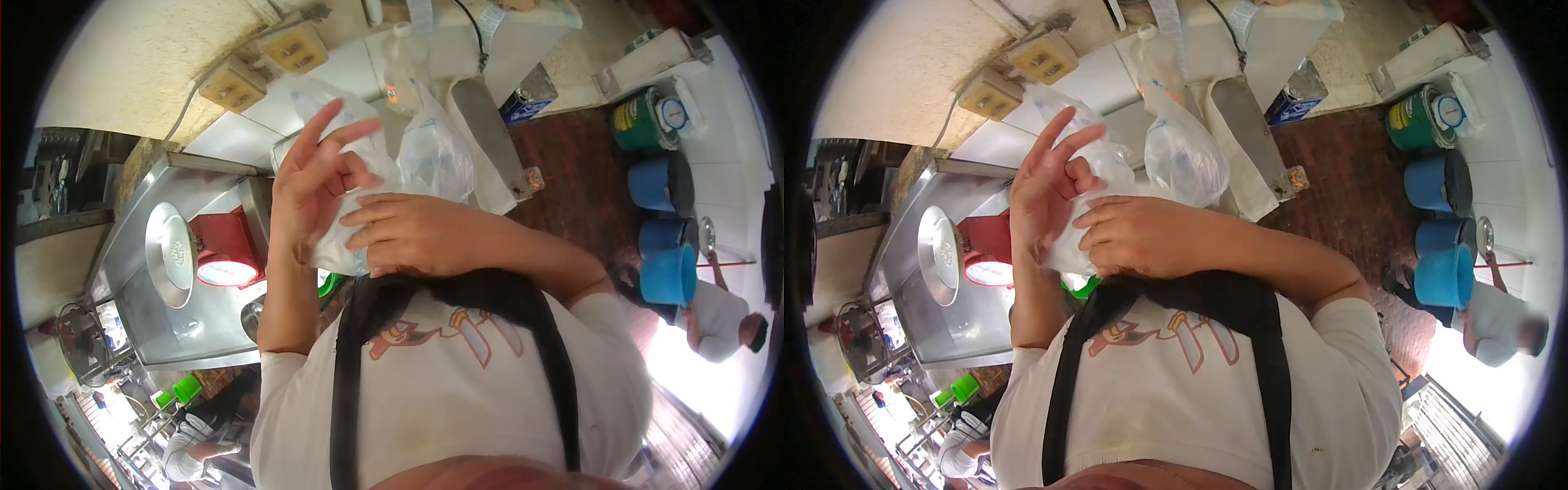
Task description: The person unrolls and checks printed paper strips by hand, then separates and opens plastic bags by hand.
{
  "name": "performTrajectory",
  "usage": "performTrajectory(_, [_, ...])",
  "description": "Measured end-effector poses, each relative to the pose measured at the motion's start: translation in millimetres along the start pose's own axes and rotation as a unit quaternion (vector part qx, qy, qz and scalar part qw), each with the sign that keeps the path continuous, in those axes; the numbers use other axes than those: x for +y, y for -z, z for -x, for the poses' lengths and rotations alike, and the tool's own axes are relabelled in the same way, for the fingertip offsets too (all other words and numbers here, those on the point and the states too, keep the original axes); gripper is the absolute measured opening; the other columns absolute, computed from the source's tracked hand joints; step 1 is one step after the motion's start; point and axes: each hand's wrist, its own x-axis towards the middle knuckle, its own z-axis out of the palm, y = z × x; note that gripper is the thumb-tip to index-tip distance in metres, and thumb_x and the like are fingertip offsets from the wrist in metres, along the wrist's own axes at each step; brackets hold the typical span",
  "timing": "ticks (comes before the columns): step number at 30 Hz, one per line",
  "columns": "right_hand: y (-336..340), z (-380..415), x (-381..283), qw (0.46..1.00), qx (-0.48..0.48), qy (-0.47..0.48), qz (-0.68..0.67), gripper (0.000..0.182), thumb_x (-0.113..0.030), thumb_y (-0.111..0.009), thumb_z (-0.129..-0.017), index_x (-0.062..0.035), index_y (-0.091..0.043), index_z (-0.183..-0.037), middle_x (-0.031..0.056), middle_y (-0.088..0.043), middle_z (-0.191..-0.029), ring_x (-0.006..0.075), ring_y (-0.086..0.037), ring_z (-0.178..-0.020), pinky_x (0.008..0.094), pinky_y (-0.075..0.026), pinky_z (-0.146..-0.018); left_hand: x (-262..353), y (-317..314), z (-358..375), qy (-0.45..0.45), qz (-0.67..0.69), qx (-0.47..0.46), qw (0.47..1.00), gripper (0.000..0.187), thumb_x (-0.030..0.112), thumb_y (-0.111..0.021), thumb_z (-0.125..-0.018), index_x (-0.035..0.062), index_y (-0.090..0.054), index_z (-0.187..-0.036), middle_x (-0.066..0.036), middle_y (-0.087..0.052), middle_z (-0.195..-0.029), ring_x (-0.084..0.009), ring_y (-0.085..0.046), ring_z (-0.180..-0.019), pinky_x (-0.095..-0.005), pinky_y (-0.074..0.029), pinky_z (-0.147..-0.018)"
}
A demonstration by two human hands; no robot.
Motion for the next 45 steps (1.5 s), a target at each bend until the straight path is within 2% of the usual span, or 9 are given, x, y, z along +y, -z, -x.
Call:
performTrajectory(6, [2.1, 5.5, 9.0, 0.99, -0.02, -0.089, -0.107, 0.016, -0.016, -0.071, -0.085, -0.0032, -0.066, -0.092, 0.0111, -0.067, -0.111, 0.0325, -0.06, -0.108, 0.0431, -0.05, -0.092, -24.1, 23.2, -4.6, -0.096, -0.252, 0.051, 0.962, 0.034, 0.015, -0.06, -0.099, -0.0009, -0.058, -0.129, -0.007, -0.064, -0.104, -0.0118, -0.06, -0.08, -0.0285, -0.053, -0.074])
performTrajectory(9, [-15.5, 20.2, 24.6, 0.983, -0.046, -0.128, -0.122, 0.016, -0.017, -0.069, -0.087, -0.0028, -0.066, -0.094, 0.01, -0.067, -0.104, 0.0299, -0.063, -0.1, 0.0394, -0.051, -0.087, -93.0, 99.1, -17.9, -0.271, -0.637, 0.246, 0.678, 0.069, 0.031, -0.07, -0.091, 0.0027, -0.04, -0.146, -0.02, -0.047, -0.142, -0.0352, -0.043, -0.132, -0.0513, -0.039, -0.105])
performTrajectory(11, [-30.5, 30.9, 27.2, 0.957, -0.123, -0.193, -0.179, 0.016, -0.017, -0.069, -0.088, -0.0032, -0.066, -0.095, 0.0096, -0.068, -0.101, 0.0296, -0.063, -0.097, 0.0392, -0.051, -0.085, -183.9, 199.1, -19.8, -0.04, -0.732, 0.253, 0.631, 0.077, 0.032, -0.071, -0.088, 0.0091, -0.033, -0.15, -0.022, -0.034, -0.153, -0.0408, -0.032, -0.141, -0.0646, -0.03, -0.106])
performTrajectory(14, [-29.4, 31.3, 29.2, 0.978, -0.045, -0.161, -0.128, 0.017, -0.018, -0.068, -0.089, -0.0042, -0.067, -0.098, 0.0094, -0.067, -0.099, 0.0304, -0.063, -0.095, 0.0396, -0.051, -0.083, -209.2, 207.0, -14.0, -0.087, -0.799, 0.193, 0.563, 0.064, 0.028, -0.068, -0.089, 0.0139, -0.043, -0.147, -0.02, -0.039, -0.152, -0.0399, -0.031, -0.142, -0.072, -0.029, -0.102])
performTrajectory(25, [18.3, 22.9, 14.2, 0.924, 0.221, -0.304, -0.074, 0.055, -0.028, -0.069, -0.091, -0.0056, -0.048, -0.137, 0.016, -0.053, -0.136, 0.0326, -0.053, -0.124, 0.0421, -0.044, -0.104, -66.9, 123.3, 27.2, -0.063, -0.166, 0.038, 0.983, 0.033, 0.012, -0.059, -0.092, -0.0015, -0.061, -0.122, -0.015, -0.067, -0.114, -0.0306, -0.061, -0.115, -0.0383, -0.044, -0.105])
performTrajectory(31, [22.5, 20.0, 26.2, 0.93, 0.241, -0.255, -0.11, 0.083, -0.046, -0.066, -0.093, -0.0024, -0.027, -0.152, 0.0208, -0.032, -0.154, 0.0355, -0.034, -0.142, 0.0461, -0.034, -0.114, -41.7, 130.6, 67.0, -0.047, -0.15, 0.094, 0.983, 0.038, 0.02, -0.069, -0.084, -0.005, -0.062, -0.112, -0.011, -0.066, -0.092, -0.0297, -0.065, -0.093, -0.0436, -0.048, -0.098])
performTrajectory(35, [22.9, 6.5, 41.1, 0.941, 0.202, -0.256, -0.088, 0.086, -0.054, -0.059, -0.094, -0.003, -0.023, -0.154, 0.0181, -0.033, -0.156, 0.0263, -0.028, -0.147, 0.044, -0.027, -0.117, -25.2, 122.9, 65.3, 0.003, -0.018, -0.134, 0.991, 0.037, 0.021, -0.067, -0.085, -0.0052, -0.062, -0.111, -0.01, -0.064, -0.087, -0.0262, -0.064, -0.086, -0.0397, -0.049, -0.093])
performTrajectory(41, [23.6, -25.5, 39.3, 0.875, -0.016, -0.337, -0.346, 0.055, -0.028, -0.07, -0.093, -0.0056, -0.051, -0.139, 0.0089, -0.066, -0.109, 0.0168, -0.062, -0.107, 0.0321, -0.048, -0.094, -14.4, 110.3, 56.1, 0.041, 0.045, -0.33, 0.942, 0.036, 0.023, -0.066, -0.087, -0.0055, -0.062, -0.11, -0.007, -0.062, -0.079, -0.0208, -0.063, -0.076, -0.0338, -0.051, -0.086])
performTrajectory(45, [21.7, -8.9, 39.2, 0.843, 0.06, -0.382, -0.375, 0.019, -0.013, -0.07, -0.092, -0.0005, -0.064, -0.106, 0.0014, -0.063, -0.078, 0.0098, -0.058, -0.071, 0.027, -0.049, -0.068, -12.7, 140.6, 67.2, 0.014, -0.035, -0.134, 0.99, 0.03, 0.014, -0.061, -0.09, -0.0051, -0.061, -0.114, -0.007, -0.064, -0.085, -0.0172, -0.064, -0.08, -0.0293, -0.051, -0.084])
